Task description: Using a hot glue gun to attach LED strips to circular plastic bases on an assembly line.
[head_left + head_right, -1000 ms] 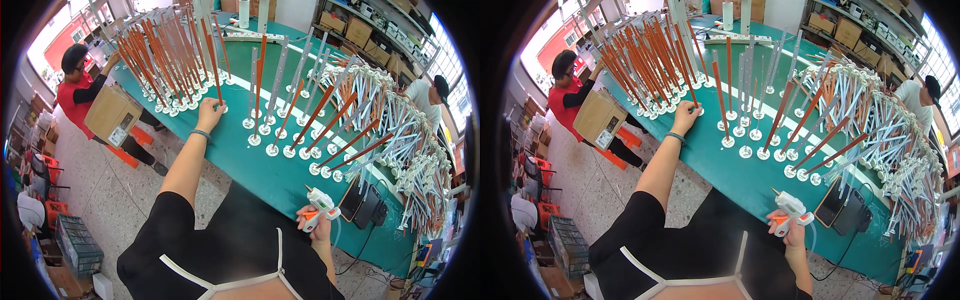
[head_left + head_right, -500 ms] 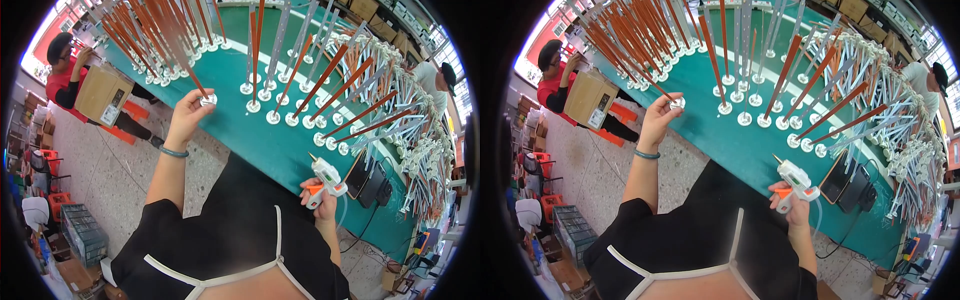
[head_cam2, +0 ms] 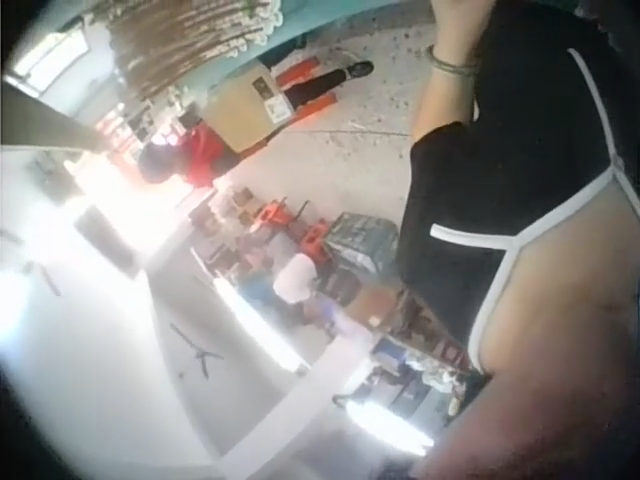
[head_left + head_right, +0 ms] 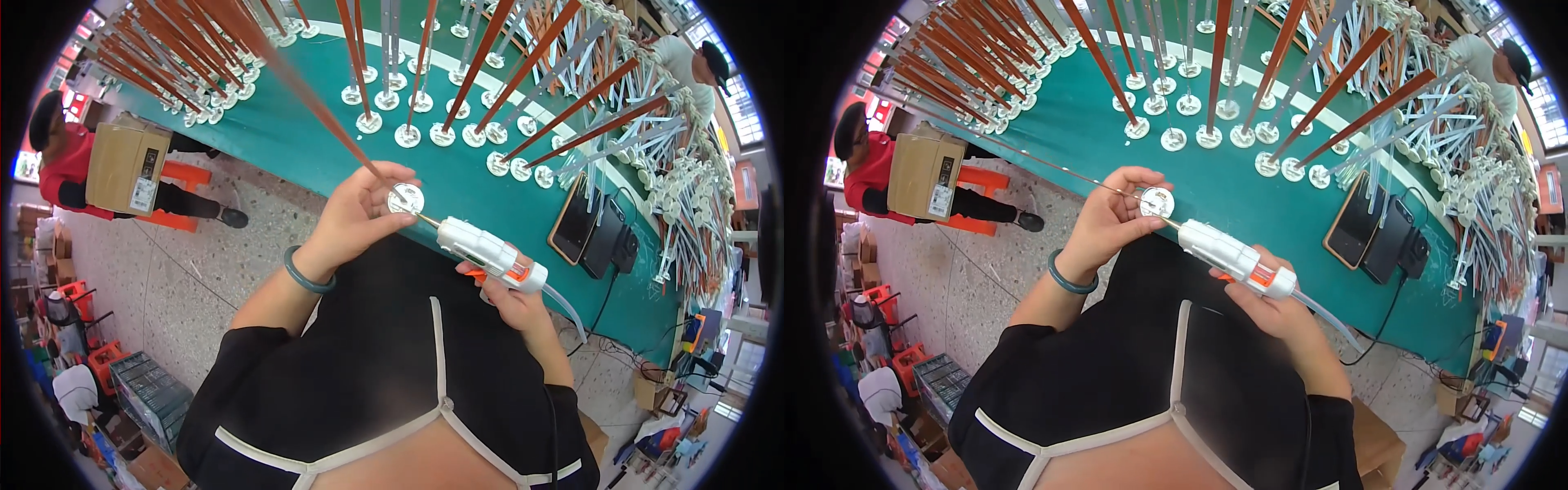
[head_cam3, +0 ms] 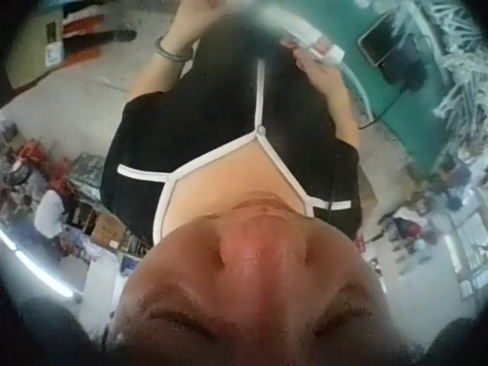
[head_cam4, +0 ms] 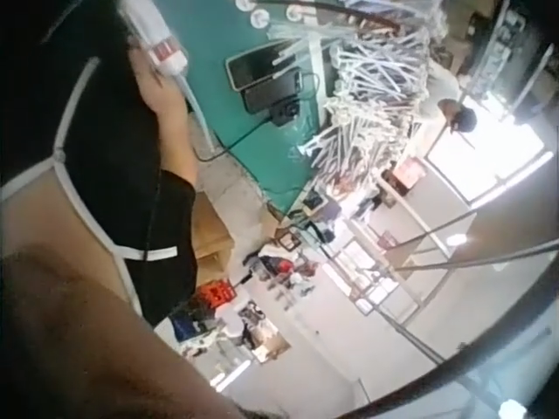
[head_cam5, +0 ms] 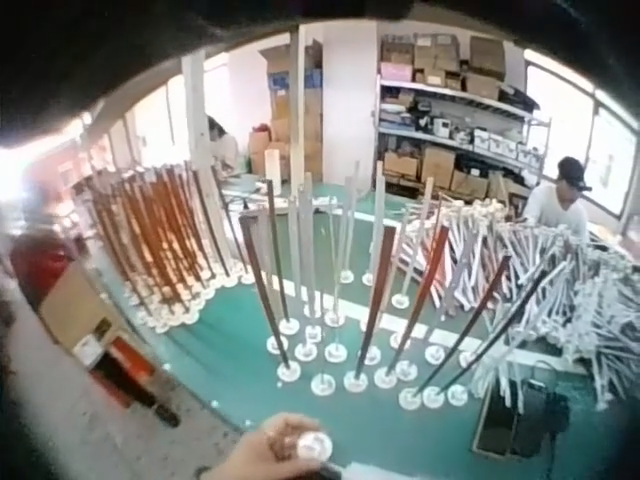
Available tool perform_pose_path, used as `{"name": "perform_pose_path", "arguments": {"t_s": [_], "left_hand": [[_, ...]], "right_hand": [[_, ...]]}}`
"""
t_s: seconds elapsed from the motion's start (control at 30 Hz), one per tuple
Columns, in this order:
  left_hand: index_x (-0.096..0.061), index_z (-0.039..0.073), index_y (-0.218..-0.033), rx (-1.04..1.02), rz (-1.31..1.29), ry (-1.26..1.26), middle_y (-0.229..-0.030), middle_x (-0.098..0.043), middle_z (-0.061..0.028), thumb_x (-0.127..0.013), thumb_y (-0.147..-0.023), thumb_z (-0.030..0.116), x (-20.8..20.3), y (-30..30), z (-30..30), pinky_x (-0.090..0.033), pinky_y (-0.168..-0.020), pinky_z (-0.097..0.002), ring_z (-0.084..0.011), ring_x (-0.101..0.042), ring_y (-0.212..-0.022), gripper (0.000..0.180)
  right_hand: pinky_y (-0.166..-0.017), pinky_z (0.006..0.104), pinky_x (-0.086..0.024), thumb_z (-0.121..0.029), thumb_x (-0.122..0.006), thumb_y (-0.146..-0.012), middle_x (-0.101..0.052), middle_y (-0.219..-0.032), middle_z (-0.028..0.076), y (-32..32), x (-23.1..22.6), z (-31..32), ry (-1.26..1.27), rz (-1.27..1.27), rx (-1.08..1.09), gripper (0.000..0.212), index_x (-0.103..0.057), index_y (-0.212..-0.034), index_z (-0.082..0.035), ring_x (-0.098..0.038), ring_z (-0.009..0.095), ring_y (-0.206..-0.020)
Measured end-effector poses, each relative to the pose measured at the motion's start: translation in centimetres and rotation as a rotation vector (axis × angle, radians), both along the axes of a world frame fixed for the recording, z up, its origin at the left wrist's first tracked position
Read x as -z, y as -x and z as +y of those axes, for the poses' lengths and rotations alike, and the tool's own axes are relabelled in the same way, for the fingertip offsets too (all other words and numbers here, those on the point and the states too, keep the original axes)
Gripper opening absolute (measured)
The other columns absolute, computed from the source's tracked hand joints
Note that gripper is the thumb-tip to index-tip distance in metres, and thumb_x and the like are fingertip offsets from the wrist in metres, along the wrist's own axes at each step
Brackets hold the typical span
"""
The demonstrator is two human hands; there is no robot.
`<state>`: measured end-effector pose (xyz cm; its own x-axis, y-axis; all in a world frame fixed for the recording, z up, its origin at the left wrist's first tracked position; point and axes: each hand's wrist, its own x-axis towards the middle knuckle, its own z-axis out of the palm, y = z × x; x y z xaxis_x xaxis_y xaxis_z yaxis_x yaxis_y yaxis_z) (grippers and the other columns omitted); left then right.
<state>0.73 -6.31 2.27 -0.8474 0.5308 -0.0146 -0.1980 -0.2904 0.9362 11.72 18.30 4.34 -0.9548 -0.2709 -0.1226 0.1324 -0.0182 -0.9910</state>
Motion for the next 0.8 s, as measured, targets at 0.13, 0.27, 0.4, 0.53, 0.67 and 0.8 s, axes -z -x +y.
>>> {"name": "perform_pose_path", "arguments": {"t_s": [0.13,0.27,0.4,0.53,0.67,0.8], "left_hand": [[-0.046,0.001,-0.121,0.026,0.014,0.033,-0.118,-0.057,-0.0107,-0.065,-0.079,-0.010,0.1,-0.2,0.9,-0.050,-0.088,-0.0263,-0.0134,-0.059,-0.102,0.047],[-0.046,0.001,-0.121,0.040,0.015,0.038,-0.116,-0.058,-0.0103,-0.066,-0.079,-0.010,0.1,-0.5,1.4,-0.050,-0.089,-0.0266,-0.0135,-0.059,-0.103,0.048],[-0.046,0.002,-0.121,0.029,0.011,0.075,-0.116,-0.057,-0.0103,-0.067,-0.078,-0.010,-0.5,-0.8,1.6,-0.050,-0.089,-0.0270,-0.0138,-0.059,-0.103,0.049],[-0.047,0.001,-0.116,-0.003,0.028,0.099,-0.111,-0.056,-0.0060,-0.069,-0.077,-0.008,-0.6,-0.8,1.7,-0.051,-0.081,-0.0248,-0.0118,-0.060,-0.098,0.046],[-0.046,0.001,-0.117,-0.011,0.026,0.084,-0.111,-0.055,-0.0067,-0.069,-0.076,-0.009,-0.2,-0.8,1.7,-0.051,-0.080,-0.0246,-0.0122,-0.061,-0.098,0.047],[-0.046,0.003,-0.120,0.008,0.018,0.088,-0.115,-0.057,-0.0096,-0.068,-0.078,-0.009,0.1,-0.7,1.6,-0.050,-0.089,-0.0276,-0.0142,-0.059,-0.103,0.049]], "right_hand": [[-0.080,0.0272,-0.048,-0.008,-0.057,-0.089,-0.063,-0.102,0.009,-0.3,-0.1,-0.2,-0.030,0.007,0.051,0.033,-0.054,-0.120,0.002,-0.063,0.016,-0.095],[-0.077,0.0267,-0.048,-0.010,-0.058,-0.089,-0.064,-0.099,0.008,-0.3,0.2,-0.2,-0.075,0.037,0.068,0.033,-0.055,-0.120,0.001,-0.063,0.015,-0.090],[-0.074,0.0266,-0.048,-0.012,-0.060,-0.089,-0.064,-0.092,0.006,-0.3,0.5,-0.3,-0.128,0.011,0.101,0.028,-0.059,-0.114,0.000,-0.062,0.014,-0.084],[-0.070,0.0273,-0.048,-0.012,-0.061,-0.088,-0.063,-0.085,0.006,-0.2,0.5,-0.6,-0.173,0.041,0.112,0.020,-0.061,-0.104,-0.001,-0.062,0.015,-0.079],[-0.067,0.0281,-0.047,-0.013,-0.062,-0.088,-0.061,-0.081,0.007,-0.1,0.1,-0.9,-0.222,0.064,0.119,0.017,-0.059,-0.099,-0.001,-0.061,0.016,-0.075],[-0.066,0.0283,-0.046,-0.013,-0.063,-0.087,-0.059,-0.080,0.007,-0.2,0.3,-0.7,-0.240,0.082,0.119,0.016,-0.057,-0.095,0.000,-0.059,0.017,-0.072]]}}
